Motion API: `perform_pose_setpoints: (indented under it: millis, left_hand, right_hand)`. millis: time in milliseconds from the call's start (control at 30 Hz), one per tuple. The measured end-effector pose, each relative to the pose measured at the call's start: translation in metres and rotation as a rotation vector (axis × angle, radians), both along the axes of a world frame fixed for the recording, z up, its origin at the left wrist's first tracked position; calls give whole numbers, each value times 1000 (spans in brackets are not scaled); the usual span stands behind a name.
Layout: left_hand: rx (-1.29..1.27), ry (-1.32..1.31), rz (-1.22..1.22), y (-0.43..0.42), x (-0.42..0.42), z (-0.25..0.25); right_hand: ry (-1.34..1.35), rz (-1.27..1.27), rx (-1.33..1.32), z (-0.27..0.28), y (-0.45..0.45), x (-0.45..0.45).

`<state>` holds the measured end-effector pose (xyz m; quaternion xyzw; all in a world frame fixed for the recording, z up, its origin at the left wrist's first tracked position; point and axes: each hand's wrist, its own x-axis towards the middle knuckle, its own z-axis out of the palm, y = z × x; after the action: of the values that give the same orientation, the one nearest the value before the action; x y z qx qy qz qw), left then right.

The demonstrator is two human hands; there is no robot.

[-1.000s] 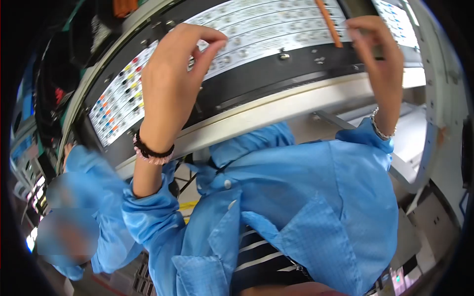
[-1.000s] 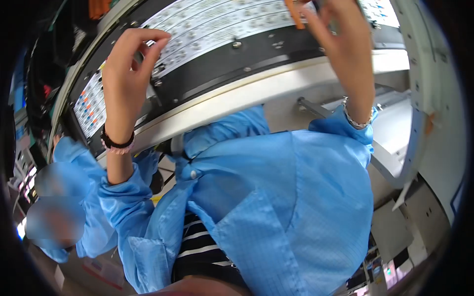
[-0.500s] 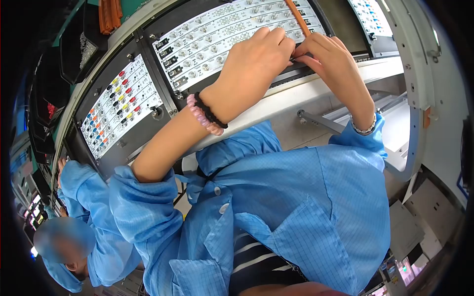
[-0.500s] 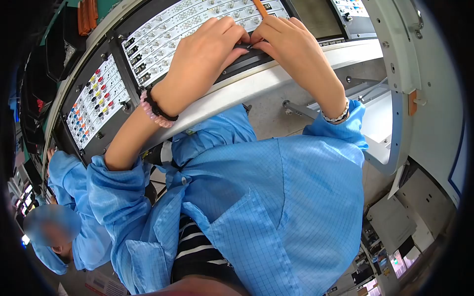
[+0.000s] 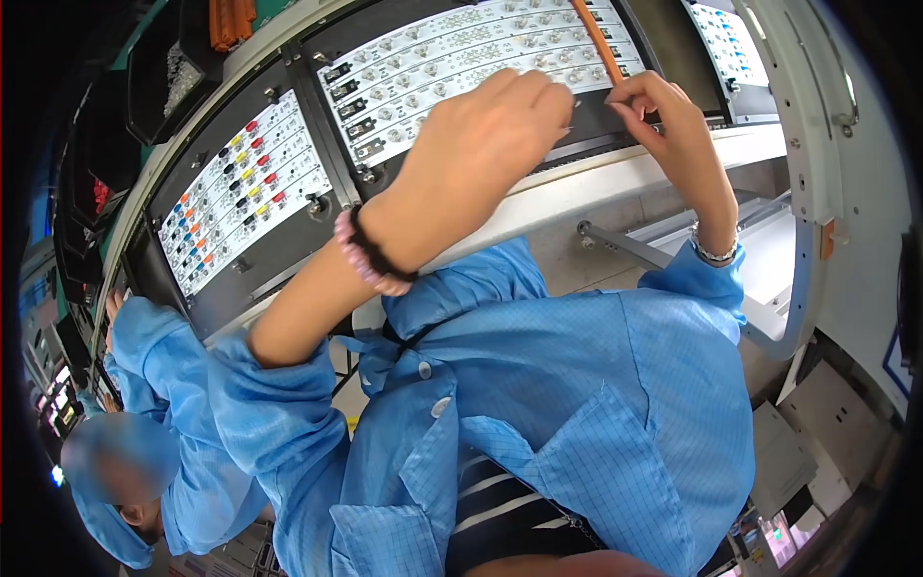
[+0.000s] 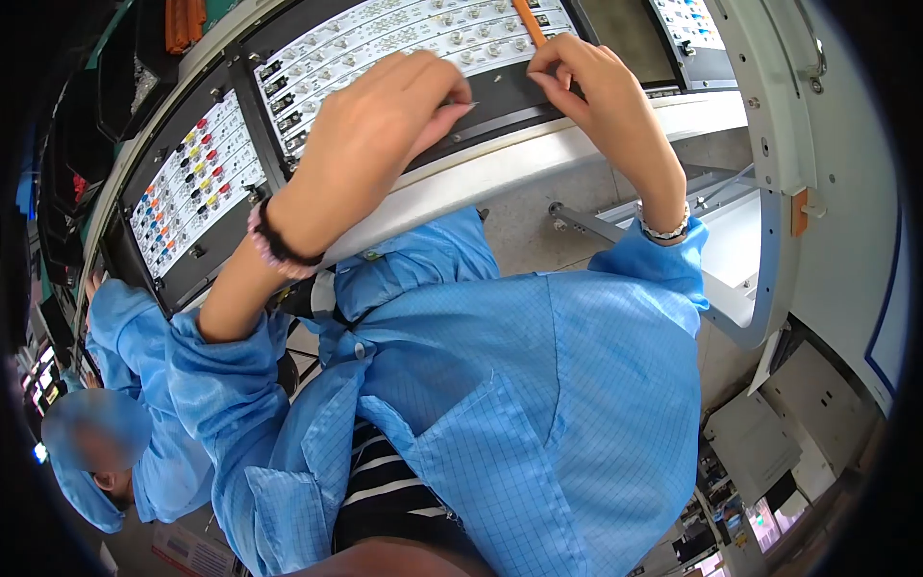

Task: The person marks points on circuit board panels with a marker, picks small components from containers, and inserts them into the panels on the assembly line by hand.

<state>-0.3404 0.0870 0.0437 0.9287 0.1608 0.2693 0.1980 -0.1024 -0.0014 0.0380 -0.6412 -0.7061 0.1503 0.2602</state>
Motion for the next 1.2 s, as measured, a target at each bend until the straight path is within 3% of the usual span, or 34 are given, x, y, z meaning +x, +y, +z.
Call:
perform_pose_setpoints:
  millis: [133,333,467,533,800,1067,1200]
  left_hand:
    - [-166,-32,54,5,-42,6]
    - [-360,-44,375,36,-112,27]
    - [-227,-121,450,103,-124,40]
    - [-81,-131,379,148,-121,25]
    - [141,28,482,248,-105,-24]
    - [144,-23,472,261,-116,-36]
    - [131,-143,433,237,-122,-18]
  right_hand:
    - [207,39,29,2,5,-11]
    - [294,112,108,11,26,-42]
    - [347,168,124,17,50,-67]
    - [369,206,148,17,62,-84]
    - [422,276,140,19,81,-119]
    - [372,204,227,18,87,-113]
    - [620,100,96,10,87,-105]
